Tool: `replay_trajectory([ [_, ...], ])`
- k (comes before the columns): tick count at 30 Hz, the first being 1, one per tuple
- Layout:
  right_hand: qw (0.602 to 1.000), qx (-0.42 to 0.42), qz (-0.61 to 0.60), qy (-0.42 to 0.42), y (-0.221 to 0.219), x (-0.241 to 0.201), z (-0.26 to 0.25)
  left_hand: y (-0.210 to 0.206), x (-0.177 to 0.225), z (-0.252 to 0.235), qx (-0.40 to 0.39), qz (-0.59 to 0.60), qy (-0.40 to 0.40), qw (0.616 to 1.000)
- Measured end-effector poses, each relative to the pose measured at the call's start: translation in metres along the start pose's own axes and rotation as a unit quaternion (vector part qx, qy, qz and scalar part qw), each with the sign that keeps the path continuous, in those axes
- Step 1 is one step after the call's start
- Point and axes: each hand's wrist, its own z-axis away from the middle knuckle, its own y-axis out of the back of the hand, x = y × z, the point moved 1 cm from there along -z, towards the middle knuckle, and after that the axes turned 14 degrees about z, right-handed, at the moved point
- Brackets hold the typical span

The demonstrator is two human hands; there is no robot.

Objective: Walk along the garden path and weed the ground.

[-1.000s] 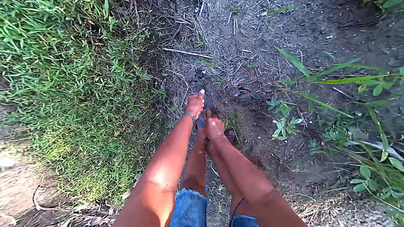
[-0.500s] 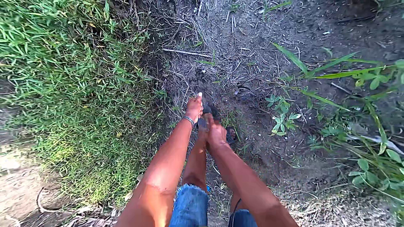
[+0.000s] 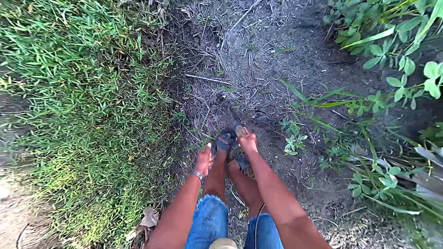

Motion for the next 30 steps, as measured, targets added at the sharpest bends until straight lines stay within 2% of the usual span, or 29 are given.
replay_trajectory([
  [2,0.980,-0.018,0.191,0.044,0.027,-0.021,0.027,0.008,0.007,0.007,0.003,0.002,0.001,1.000],
  [4,0.972,-0.009,0.229,0.049,0.038,-0.025,0.048,0.016,0.008,0.015,0.013,0.009,0.011,1.000],
  [8,0.998,0.015,0.065,0.021,0.037,-0.017,-0.006,0.011,0.017,0.017,0.006,0.068,0.019,0.997],
  [10,0.997,-0.005,0.076,0.024,0.045,-0.024,-0.018,0.007,0.024,0.023,-0.036,0.110,0.013,0.993],
  [12,0.996,0.002,0.076,0.040,0.073,-0.029,-0.001,0.004,0.033,0.031,-0.077,0.125,0.003,0.989],
  [13,0.997,0.021,0.038,0.058,0.094,-0.028,0.012,0.001,0.041,0.033,-0.091,0.135,-0.001,0.987],
  [15,0.992,0.067,-0.022,0.107,0.139,-0.013,0.053,-0.001,0.052,0.034,-0.101,0.158,-0.005,0.982],
  [18,0.974,0.167,-0.011,0.152,0.216,0.012,0.118,-0.014,0.066,0.026,-0.109,0.186,-0.011,0.976],
  [20,0.966,0.215,-0.027,0.142,0.263,0.021,0.160,-0.032,0.073,0.022,-0.117,0.191,-0.010,0.975],
  [23,0.951,0.252,-0.153,0.093,0.314,0.037,0.206,-0.069,0.081,0.016,-0.125,0.207,-0.012,0.970],
  [27,0.927,0.257,-0.266,0.057,0.348,0.051,0.232,-0.126,0.089,0.009,-0.145,0.245,-0.004,0.959],
  [30,0.926,0.239,-0.289,0.033,0.358,0.039,0.200,-0.166,0.104,0.007,-0.175,0.265,0.007,0.948],
])
